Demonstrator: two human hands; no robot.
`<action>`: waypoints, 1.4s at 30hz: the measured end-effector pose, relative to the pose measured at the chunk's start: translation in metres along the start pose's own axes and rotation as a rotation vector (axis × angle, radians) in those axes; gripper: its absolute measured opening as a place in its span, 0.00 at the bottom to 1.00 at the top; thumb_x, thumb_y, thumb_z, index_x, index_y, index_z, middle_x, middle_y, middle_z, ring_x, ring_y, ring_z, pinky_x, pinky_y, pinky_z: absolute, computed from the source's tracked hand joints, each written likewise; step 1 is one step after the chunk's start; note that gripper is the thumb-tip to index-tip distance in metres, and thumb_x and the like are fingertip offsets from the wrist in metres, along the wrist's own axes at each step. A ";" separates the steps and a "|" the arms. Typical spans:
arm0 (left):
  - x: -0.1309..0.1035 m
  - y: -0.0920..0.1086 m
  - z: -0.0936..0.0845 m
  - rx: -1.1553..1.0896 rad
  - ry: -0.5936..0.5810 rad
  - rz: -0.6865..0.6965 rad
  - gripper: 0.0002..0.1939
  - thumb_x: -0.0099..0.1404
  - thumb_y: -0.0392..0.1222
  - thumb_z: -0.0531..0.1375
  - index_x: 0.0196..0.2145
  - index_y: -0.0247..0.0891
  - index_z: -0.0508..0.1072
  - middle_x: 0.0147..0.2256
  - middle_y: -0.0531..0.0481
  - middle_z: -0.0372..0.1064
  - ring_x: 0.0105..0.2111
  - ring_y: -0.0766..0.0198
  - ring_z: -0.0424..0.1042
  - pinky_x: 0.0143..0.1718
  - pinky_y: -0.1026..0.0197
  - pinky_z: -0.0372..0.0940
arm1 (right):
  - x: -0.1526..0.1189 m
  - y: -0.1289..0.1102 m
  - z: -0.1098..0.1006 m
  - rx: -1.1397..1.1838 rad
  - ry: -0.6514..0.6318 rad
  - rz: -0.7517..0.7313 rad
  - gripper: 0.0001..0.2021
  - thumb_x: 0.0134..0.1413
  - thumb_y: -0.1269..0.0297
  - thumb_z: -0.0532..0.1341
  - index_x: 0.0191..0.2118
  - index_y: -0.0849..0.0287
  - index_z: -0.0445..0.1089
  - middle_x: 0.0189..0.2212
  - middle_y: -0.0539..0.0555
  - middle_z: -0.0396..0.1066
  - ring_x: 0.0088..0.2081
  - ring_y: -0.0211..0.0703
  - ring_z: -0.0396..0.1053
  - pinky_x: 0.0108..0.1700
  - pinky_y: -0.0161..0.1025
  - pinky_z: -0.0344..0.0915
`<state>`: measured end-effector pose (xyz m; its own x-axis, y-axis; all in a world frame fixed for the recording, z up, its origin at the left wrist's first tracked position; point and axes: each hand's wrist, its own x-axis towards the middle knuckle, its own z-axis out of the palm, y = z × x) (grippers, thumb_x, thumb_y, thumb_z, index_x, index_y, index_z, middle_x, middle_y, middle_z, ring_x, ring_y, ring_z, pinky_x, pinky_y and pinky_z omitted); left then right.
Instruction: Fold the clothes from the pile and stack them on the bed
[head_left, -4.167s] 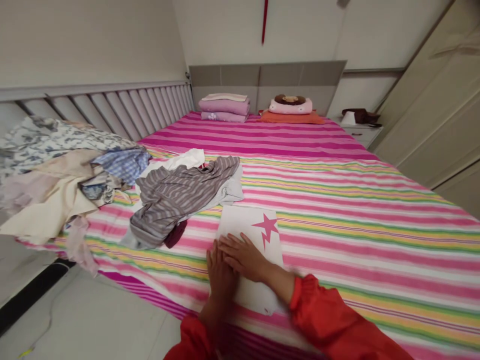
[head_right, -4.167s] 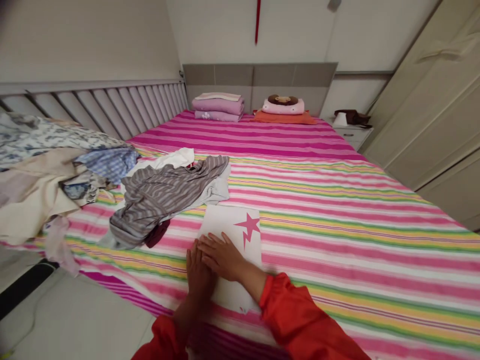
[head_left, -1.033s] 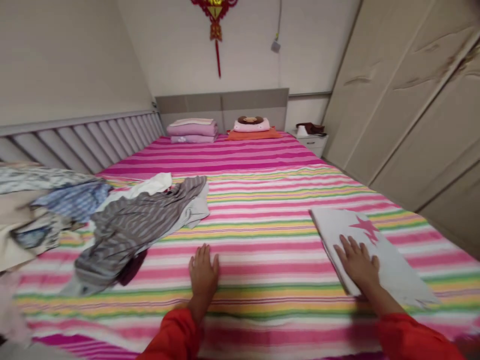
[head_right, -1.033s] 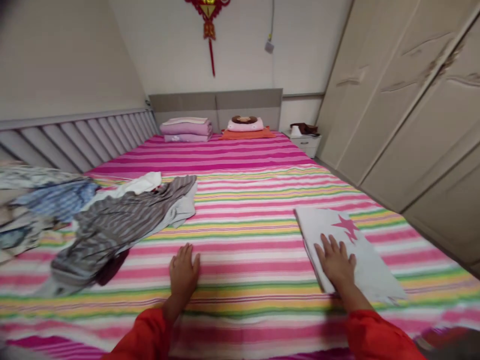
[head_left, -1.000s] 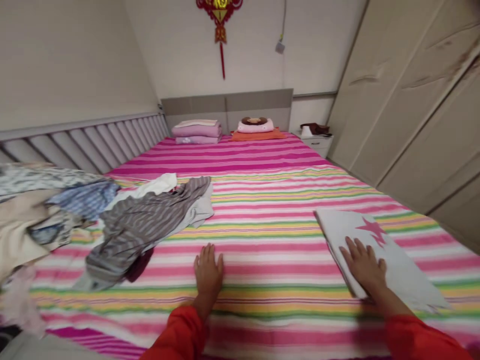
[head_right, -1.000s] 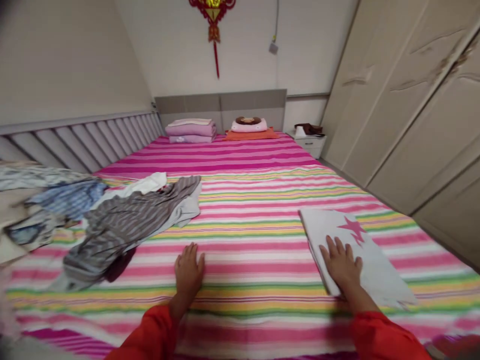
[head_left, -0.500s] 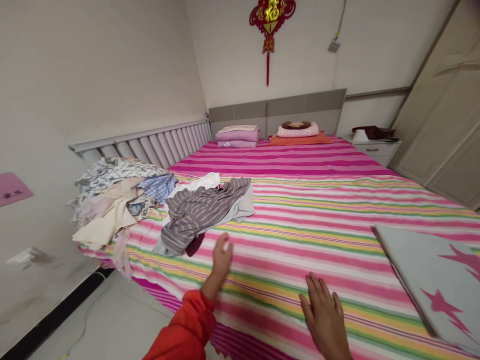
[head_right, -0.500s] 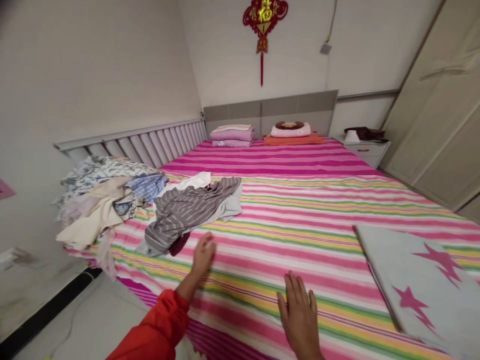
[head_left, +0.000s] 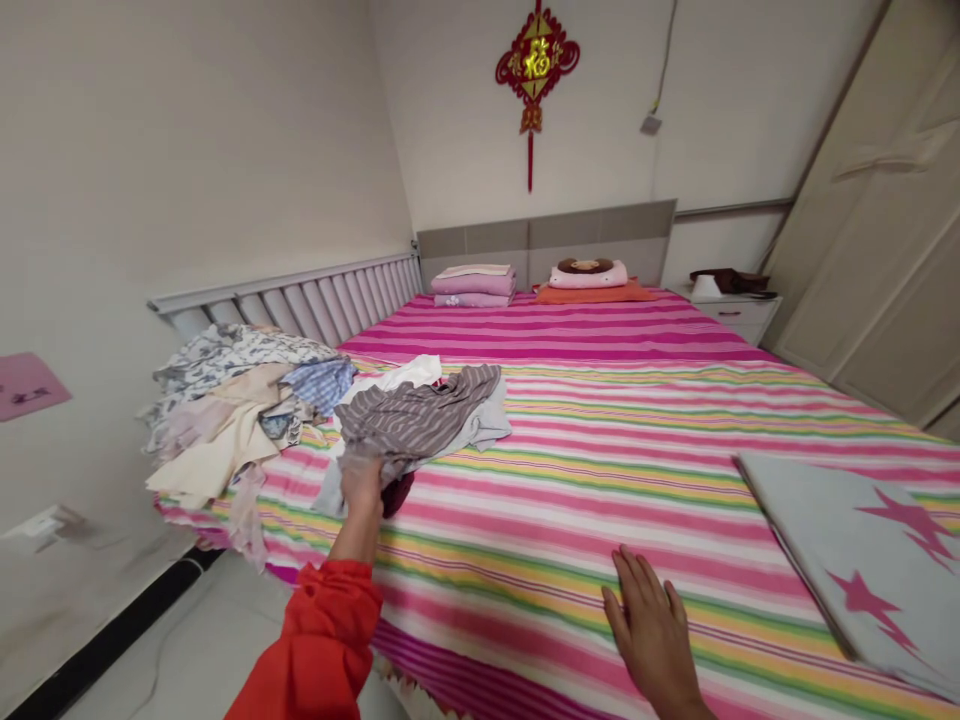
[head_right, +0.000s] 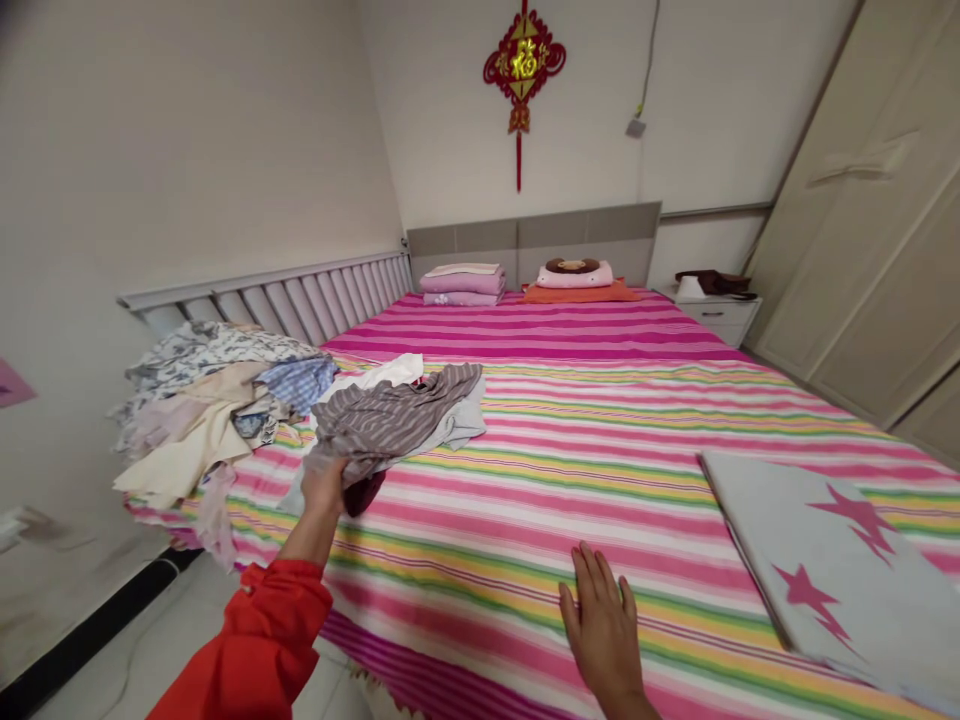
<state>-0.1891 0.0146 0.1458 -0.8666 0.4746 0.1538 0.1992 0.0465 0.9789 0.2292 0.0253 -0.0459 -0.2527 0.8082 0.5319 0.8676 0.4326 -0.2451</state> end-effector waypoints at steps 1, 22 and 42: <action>-0.010 0.011 0.010 0.003 -0.066 0.064 0.22 0.55 0.42 0.58 0.47 0.31 0.65 0.42 0.37 0.72 0.45 0.47 0.71 0.47 0.43 0.67 | 0.000 0.000 0.001 0.011 0.007 0.000 0.27 0.64 0.54 0.46 0.63 0.58 0.62 0.60 0.62 0.67 0.62 0.57 0.62 0.61 0.58 0.52; -0.282 -0.070 0.018 0.539 -1.499 0.339 0.26 0.54 0.38 0.62 0.53 0.43 0.74 0.42 0.46 0.76 0.40 0.55 0.74 0.45 0.55 0.68 | -0.040 -0.006 -0.057 1.135 -0.054 0.754 0.29 0.49 0.36 0.60 0.42 0.57 0.80 0.45 0.60 0.78 0.52 0.57 0.71 0.59 0.54 0.62; -0.214 0.004 0.130 0.282 -1.177 0.410 0.10 0.53 0.28 0.59 0.30 0.37 0.79 0.36 0.43 0.78 0.43 0.49 0.75 0.53 0.46 0.63 | -0.074 -0.029 -0.070 0.961 -0.029 0.491 0.26 0.43 0.70 0.57 0.51 0.55 0.75 0.48 0.55 0.77 0.52 0.51 0.73 0.57 0.49 0.66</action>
<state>0.0568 0.0274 0.0990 0.1788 0.9804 0.0832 0.5702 -0.1722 0.8033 0.2531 -0.0745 -0.0212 0.0103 0.9825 0.1859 0.1810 0.1810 -0.9667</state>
